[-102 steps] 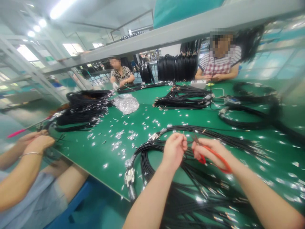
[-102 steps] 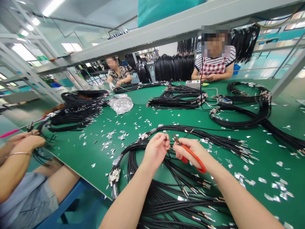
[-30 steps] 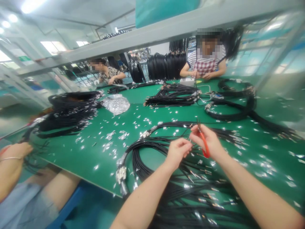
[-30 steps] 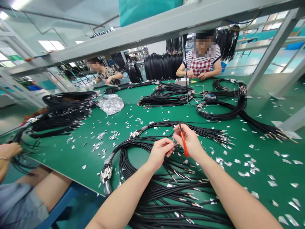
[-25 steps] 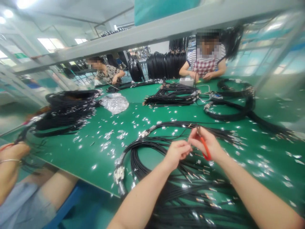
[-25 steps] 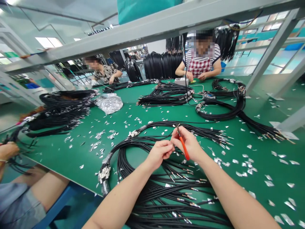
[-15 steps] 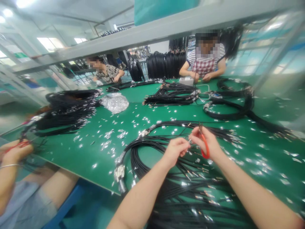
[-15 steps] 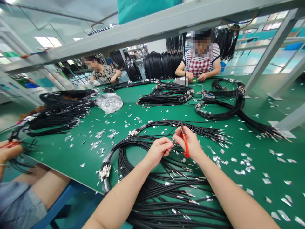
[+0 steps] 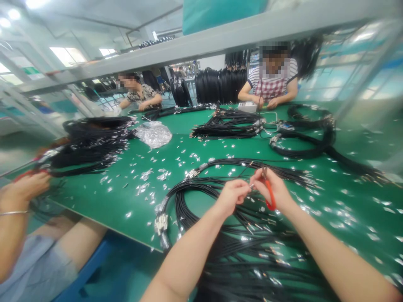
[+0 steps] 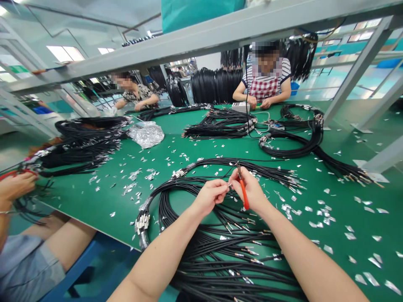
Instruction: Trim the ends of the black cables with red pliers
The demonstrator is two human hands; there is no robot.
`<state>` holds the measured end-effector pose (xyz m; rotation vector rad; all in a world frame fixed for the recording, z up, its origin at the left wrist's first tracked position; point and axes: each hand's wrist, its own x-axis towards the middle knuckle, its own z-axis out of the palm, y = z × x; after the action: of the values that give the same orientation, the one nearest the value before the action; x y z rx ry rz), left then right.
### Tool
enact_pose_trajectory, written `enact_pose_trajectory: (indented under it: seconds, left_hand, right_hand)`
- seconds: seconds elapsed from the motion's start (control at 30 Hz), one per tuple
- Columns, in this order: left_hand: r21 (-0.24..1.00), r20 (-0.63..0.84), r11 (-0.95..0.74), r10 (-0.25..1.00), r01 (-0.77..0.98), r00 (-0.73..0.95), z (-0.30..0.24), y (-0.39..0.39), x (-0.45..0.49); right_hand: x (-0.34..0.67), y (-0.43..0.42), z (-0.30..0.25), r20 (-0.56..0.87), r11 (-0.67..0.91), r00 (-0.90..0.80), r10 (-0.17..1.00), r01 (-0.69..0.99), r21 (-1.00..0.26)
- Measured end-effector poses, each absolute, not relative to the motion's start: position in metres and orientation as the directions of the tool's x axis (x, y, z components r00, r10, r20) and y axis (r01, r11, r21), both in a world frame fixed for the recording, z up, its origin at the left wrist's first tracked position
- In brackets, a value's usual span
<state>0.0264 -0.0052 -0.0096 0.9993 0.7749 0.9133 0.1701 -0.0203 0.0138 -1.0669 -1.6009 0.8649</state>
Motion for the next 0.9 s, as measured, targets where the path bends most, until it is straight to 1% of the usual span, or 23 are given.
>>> enact_pose_trajectory:
  seconds: [0.1, 0.2, 0.3, 0.4, 0.47, 0.57, 0.9]
  left_hand:
    - [0.923, -0.138, 0.272, 0.895, -0.273, 0.424, -0.010, -0.004, 0.026]
    - [0.924, -0.097, 0.213, 0.934, -0.317, 0.345, -0.008, -0.004, 0.026]
    - [0.918, -0.051, 0.138, 0.971, -0.372, 0.232, -0.004, -0.004, 0.025]
    - [0.913, -0.037, 0.102, 0.985, -0.396, 0.170, -0.003, -0.004, 0.025]
    - [0.915, -0.029, 0.092, 0.986, -0.392, 0.165, -0.004, -0.005, 0.025]
    - [0.928, -0.025, 0.087, 0.985, -0.363, 0.172, -0.006, -0.006, 0.026]
    - [0.960, -0.010, 0.051, 0.989, -0.277, 0.149, -0.008, -0.007, 0.028]
  right_hand:
    - [0.173, -0.019, 0.013, 0.343, 0.361, -0.113, 0.932, 0.289, -0.887]
    - [0.179, -0.016, 0.014, 0.335, 0.336, -0.088, 0.938, 0.466, -0.818]
    - [0.187, -0.012, 0.015, 0.313, 0.350, -0.174, 0.934, 0.625, -0.697]
    - [0.190, -0.011, 0.016, 0.301, 0.415, -0.290, 0.908, 0.712, -0.567]
    - [0.188, -0.012, 0.015, 0.294, 0.429, -0.318, 0.901, 0.750, -0.503]
    - [0.186, -0.013, 0.013, 0.272, 0.412, -0.317, 0.908, 0.791, -0.453]
    - [0.187, -0.015, 0.007, 0.275, 0.407, -0.318, 0.907, 0.830, -0.381]
